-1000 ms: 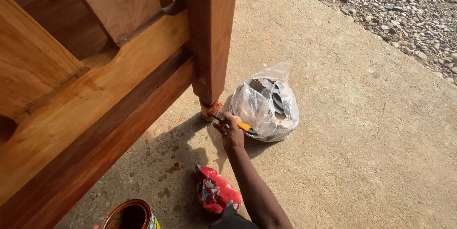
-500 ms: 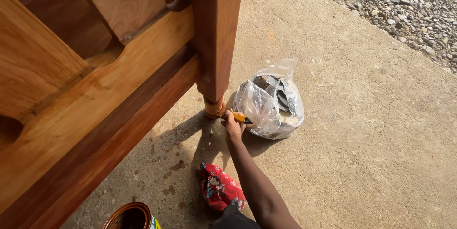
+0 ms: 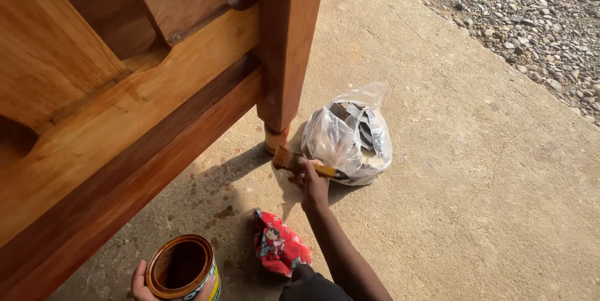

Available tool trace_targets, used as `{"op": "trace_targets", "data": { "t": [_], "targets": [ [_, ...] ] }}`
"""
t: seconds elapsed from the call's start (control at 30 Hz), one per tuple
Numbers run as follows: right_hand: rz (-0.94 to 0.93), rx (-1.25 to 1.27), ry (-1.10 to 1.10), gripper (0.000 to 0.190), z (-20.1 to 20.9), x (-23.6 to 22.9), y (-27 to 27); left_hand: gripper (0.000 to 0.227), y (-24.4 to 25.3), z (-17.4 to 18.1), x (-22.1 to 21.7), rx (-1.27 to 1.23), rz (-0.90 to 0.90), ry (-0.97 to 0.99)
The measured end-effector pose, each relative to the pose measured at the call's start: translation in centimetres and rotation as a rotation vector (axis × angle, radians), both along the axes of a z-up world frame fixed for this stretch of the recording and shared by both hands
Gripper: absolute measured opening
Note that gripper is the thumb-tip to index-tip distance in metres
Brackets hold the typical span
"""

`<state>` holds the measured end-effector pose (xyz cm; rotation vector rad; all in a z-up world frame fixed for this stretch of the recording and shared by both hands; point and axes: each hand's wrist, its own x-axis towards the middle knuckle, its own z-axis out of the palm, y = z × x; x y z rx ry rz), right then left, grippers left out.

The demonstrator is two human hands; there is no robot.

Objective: Applying wood stain to a wooden chair with a paintbrush.

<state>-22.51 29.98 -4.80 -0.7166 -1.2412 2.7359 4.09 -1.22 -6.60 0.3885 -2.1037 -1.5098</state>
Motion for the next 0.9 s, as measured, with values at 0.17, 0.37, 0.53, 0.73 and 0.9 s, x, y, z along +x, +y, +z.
{"op": "trace_targets", "data": {
  "t": [0.17,0.37,0.53,0.73,0.9],
  "targets": [
    [0.452,0.145,0.156,0.018,10.2,7.9,-2.8,0.13,5.2,11.4,-4.5,-0.124,0.066,-0.264],
    [0.971,0.498,0.558,0.022,21.3,9.8,-3.6,0.122,6.6,15.0,-4.5,-0.294,0.049,-0.162],
    [1.045,1.159,1.041,0.022,22.4,10.4,-5.1,0.123,7.6,16.3,-4.5,-0.307,-0.023,-0.069],
    [1.001,1.477,1.165,0.015,22.2,11.8,-6.8,0.119,7.7,17.2,-4.2,-0.437,-0.179,0.122],
    [1.115,1.511,1.026,0.013,16.2,11.3,-7.0,0.118,8.7,18.4,-3.8,-0.432,-0.258,0.116]
  ]
}}
